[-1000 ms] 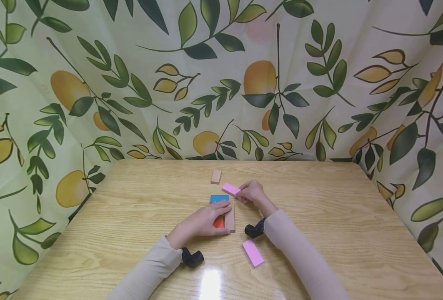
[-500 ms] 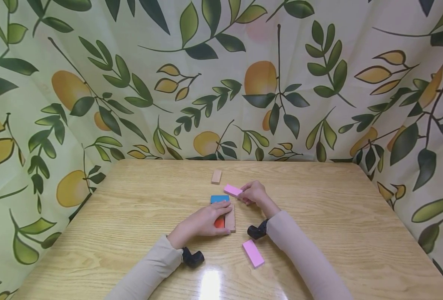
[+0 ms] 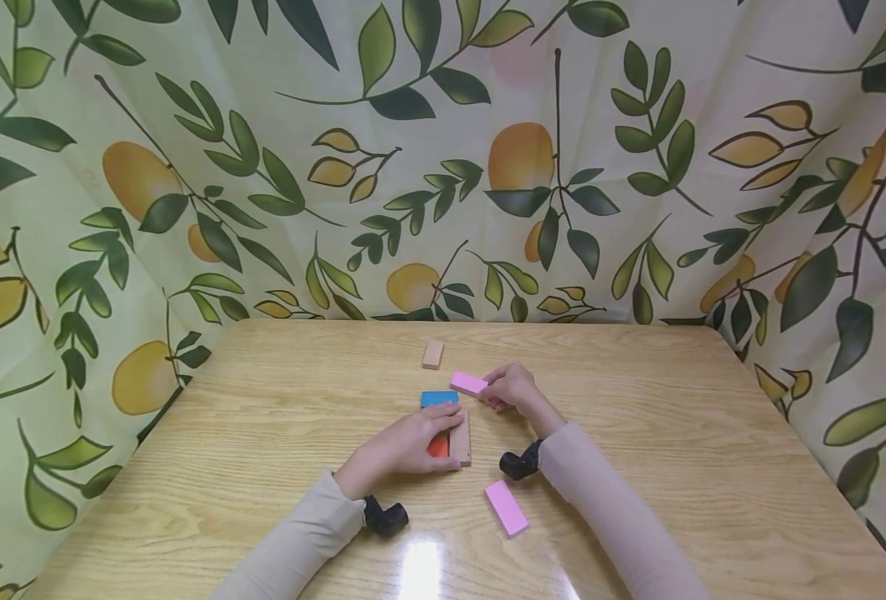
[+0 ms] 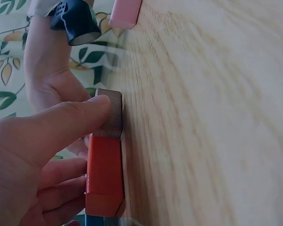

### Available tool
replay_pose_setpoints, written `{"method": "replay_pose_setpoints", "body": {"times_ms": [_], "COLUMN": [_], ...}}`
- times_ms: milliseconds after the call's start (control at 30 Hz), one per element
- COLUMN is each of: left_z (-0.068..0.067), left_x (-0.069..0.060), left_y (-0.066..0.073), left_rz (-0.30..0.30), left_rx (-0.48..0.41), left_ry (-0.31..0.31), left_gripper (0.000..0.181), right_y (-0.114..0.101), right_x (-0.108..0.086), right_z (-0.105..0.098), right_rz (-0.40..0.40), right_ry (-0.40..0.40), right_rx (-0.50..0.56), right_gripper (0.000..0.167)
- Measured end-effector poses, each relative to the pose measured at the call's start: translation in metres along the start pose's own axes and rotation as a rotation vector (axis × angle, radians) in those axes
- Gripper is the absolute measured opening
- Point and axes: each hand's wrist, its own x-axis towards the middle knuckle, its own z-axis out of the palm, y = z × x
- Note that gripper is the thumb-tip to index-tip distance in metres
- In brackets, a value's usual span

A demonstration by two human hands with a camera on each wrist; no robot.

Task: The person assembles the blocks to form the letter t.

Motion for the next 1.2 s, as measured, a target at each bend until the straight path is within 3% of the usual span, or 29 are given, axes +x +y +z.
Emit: {"method": "replay_pose_setpoints", "body": {"times_ms": [500, 1200], "left_z": [0.0001, -0.0006], "left_x": [0.0, 0.0011], "left_y": [0.0007, 0.0], "left_rz": [0.0, 0.005], "left_rx": [-0.004, -0.015], "left_ry": [0.0, 0.014], "left_gripper": [0.069, 0.069], "right_y": [0.0014, 0.0023], "right_x": [-0.0014, -0.0016], "right_z": [-0.0005, -0.0018], "right_rz": [-0.02, -0.052], "right_ry": [-0.013, -0.029], "right_rx": [-0.072, -0.082], "right_gripper": [0.042, 0.037]}}
